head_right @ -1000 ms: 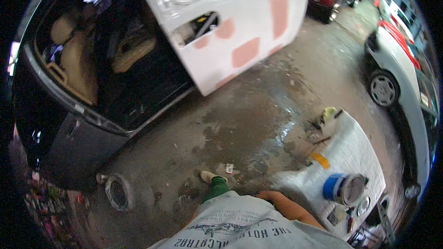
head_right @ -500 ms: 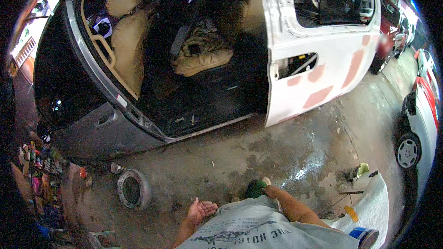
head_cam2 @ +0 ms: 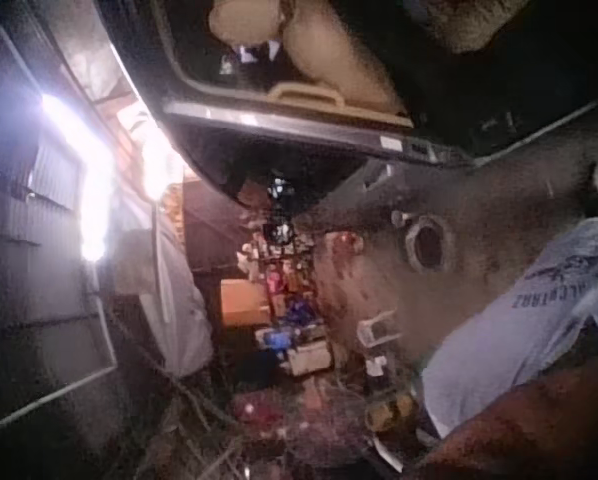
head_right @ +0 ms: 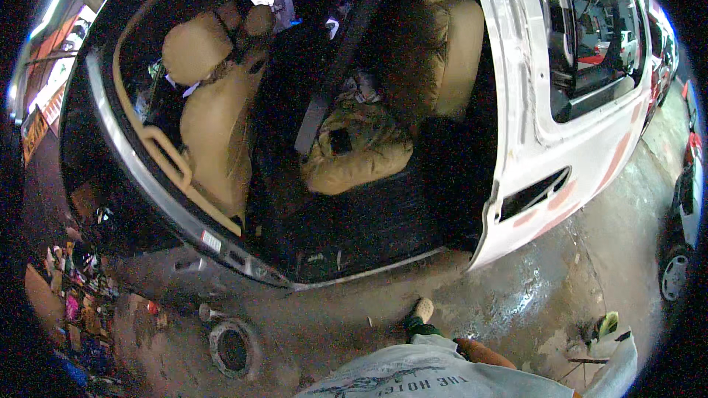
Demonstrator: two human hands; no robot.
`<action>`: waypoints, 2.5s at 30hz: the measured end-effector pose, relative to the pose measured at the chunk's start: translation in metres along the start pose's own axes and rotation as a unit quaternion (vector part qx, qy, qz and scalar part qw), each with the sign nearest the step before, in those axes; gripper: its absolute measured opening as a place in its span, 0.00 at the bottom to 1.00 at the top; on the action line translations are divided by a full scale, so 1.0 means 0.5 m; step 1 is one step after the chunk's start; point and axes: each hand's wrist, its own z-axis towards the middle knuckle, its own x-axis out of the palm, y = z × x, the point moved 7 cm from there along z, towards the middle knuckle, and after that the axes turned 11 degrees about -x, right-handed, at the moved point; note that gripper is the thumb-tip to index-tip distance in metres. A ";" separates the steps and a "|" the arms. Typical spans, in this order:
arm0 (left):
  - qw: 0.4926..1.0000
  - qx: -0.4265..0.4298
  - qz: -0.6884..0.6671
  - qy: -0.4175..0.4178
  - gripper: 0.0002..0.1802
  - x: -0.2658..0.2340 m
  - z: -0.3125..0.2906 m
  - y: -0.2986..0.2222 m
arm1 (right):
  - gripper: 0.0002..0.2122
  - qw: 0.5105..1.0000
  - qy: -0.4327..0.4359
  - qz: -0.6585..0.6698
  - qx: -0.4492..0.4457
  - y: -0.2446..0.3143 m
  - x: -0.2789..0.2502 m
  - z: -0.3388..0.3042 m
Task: The person retrieves a sanding block and a putty knife from a workbench, then mixes a pink filler substance on a metal sheet. They apply the filler to a white car door and sand the surface with the sanding block to smooth the repair.
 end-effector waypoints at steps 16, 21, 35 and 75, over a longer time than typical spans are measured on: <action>0.998 -0.040 -0.046 -0.003 0.21 -0.012 0.258 -0.315 | 0.29 0.973 -0.094 -0.024 -0.211 0.507 -0.464 0.289; 0.996 -0.052 -0.045 0.048 0.20 -0.038 0.367 -0.368 | 0.23 0.954 -0.163 0.041 -0.248 0.830 -0.657 0.128; 0.983 -0.044 0.019 0.175 0.22 -0.218 0.661 -0.615 | 0.41 0.791 -0.574 -0.109 -0.182 1.217 -1.179 0.511; 0.810 -0.179 -0.152 0.537 0.26 0.158 0.585 -0.943 | 0.33 0.637 -0.417 0.602 -0.241 1.177 -0.711 0.048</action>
